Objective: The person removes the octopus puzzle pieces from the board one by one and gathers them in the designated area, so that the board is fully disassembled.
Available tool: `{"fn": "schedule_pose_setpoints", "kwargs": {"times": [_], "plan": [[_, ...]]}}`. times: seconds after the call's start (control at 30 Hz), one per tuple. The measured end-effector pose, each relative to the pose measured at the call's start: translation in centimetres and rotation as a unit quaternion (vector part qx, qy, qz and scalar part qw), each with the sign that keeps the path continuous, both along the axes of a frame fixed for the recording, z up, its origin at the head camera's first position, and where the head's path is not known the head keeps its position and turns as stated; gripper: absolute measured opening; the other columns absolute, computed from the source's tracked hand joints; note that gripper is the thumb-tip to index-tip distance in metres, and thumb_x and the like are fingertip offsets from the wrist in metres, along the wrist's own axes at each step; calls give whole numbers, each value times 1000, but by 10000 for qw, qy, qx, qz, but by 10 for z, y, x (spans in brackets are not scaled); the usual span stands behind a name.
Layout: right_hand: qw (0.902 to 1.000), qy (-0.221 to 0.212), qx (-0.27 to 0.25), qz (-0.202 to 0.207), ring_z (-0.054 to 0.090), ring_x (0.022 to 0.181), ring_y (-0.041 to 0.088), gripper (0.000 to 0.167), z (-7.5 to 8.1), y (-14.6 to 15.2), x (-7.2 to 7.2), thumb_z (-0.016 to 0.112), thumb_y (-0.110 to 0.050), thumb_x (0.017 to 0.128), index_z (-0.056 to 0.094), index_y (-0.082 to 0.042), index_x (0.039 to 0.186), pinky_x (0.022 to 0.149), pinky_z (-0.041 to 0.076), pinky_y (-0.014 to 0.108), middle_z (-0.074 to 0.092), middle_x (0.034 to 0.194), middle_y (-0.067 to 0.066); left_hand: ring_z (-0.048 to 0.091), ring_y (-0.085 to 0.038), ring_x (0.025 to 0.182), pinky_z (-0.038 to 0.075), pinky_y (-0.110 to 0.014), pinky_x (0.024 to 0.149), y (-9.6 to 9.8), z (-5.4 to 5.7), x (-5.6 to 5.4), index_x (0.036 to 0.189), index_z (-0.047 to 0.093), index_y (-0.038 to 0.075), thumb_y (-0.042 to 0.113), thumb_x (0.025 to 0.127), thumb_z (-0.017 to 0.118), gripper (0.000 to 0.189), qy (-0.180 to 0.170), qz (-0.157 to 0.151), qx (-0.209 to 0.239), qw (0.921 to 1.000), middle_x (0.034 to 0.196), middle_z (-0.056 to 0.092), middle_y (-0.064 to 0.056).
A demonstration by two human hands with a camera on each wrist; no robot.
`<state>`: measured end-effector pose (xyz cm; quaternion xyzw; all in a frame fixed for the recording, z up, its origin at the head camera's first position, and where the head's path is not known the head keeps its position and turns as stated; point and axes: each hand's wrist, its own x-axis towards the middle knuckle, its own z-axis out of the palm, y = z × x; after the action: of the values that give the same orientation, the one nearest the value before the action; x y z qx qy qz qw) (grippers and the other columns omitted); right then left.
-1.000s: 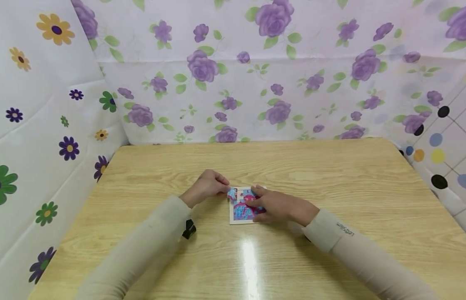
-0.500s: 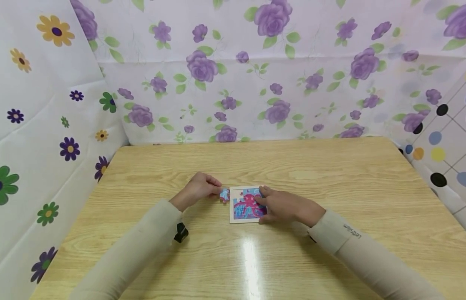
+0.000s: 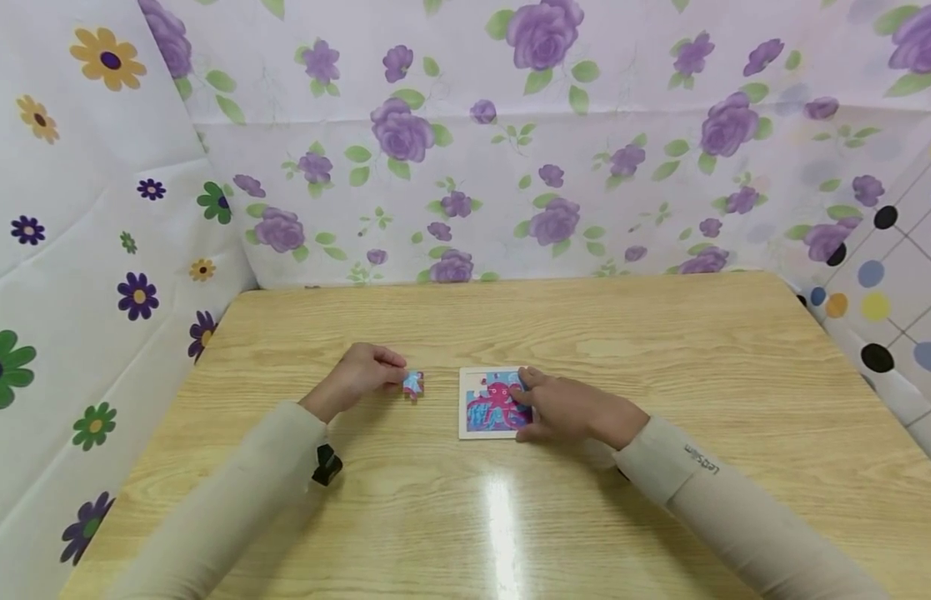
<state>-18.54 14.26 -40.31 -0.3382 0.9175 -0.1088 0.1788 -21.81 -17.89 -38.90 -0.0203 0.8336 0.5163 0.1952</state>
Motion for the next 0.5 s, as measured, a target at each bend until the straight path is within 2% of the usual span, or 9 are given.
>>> {"fn": "schedule_pose_setpoints", "kwargs": {"times": [0.23, 0.5], "plan": [[10000, -14, -2, 18, 23, 146, 40, 74, 1, 2, -3, 70, -43, 93, 46, 1, 146, 114, 29, 48, 23, 157, 31, 62, -19, 86, 54, -35, 83, -17, 2, -5, 118, 61, -12, 1, 97, 62, 25, 26, 99, -161, 9998, 123, 59, -23], [10000, -57, 61, -2, 22, 147, 39, 73, 1, 3, -4, 70, -42, 93, 46, 0, 147, 115, 28, 47, 23, 157, 30, 60, -17, 79, 52, -31, 74, -35, -1, -11, 116, 62, -10, 3, 97, 63, 24, 157, 153, -541, 9983, 108, 63, -17]]}}
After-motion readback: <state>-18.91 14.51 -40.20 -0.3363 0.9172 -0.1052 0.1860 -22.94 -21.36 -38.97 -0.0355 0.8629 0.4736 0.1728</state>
